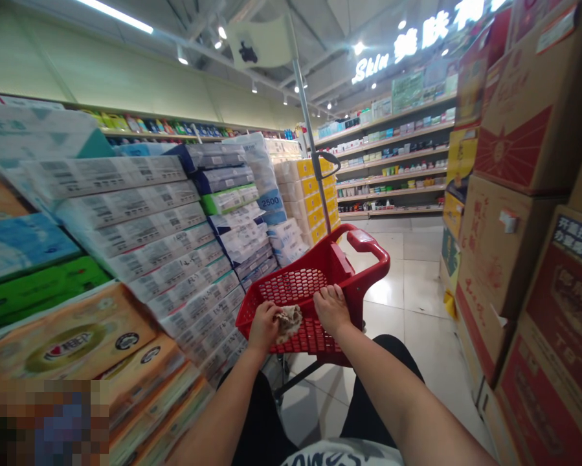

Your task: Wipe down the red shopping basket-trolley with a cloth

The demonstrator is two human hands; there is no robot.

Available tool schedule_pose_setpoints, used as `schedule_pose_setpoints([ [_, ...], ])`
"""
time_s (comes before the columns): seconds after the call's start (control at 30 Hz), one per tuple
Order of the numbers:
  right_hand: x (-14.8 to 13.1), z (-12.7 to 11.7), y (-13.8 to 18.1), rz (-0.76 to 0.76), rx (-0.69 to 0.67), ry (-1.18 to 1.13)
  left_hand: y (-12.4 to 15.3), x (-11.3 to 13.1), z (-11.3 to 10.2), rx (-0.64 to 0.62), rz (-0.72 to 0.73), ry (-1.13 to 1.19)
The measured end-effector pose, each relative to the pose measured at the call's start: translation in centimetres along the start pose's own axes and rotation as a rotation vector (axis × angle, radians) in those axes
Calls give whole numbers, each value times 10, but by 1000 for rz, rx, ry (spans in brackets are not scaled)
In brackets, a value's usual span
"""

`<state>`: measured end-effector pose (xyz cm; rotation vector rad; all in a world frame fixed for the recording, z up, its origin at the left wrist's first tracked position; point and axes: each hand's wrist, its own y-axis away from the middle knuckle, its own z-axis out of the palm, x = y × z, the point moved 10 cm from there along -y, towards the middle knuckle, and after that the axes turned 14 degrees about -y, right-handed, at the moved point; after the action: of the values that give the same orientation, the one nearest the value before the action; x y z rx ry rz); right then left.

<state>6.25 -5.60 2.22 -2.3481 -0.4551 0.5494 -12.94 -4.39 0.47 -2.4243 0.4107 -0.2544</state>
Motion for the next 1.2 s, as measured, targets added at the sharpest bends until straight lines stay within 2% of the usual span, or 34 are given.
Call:
schedule_pose_setpoints([
  [0.17,-1,2,1,-16,-13,-13,16,-17,22,-115,-39,-34],
  [0.27,0,3,1,-18,-6,-18,18,-25,21,-84,-49,-28],
  [0.37,0,3,0,-10,-11,-7,16,-22,16,-46,-46,-18],
  [0.53,0,2,0,-7,-26,3,19,-13,27,-139,-21,2],
  [0.73,1,3,1,-3,-32,-4,17,-35,4,-24,-98,-26],
  [0.9,2,5,1,-4,-20,-7,30,-47,17,-153,-119,-54],
  [0.97,2,6,1,-14,-22,-14,31,-50,15,-132,-116,-56],
  [1.1,3,8,1,-6,-27,-16,25,-51,-2,-12,-131,-67],
  [1.2,3,7,0,4,-25,-9,25,-47,2,-51,-153,-66],
])
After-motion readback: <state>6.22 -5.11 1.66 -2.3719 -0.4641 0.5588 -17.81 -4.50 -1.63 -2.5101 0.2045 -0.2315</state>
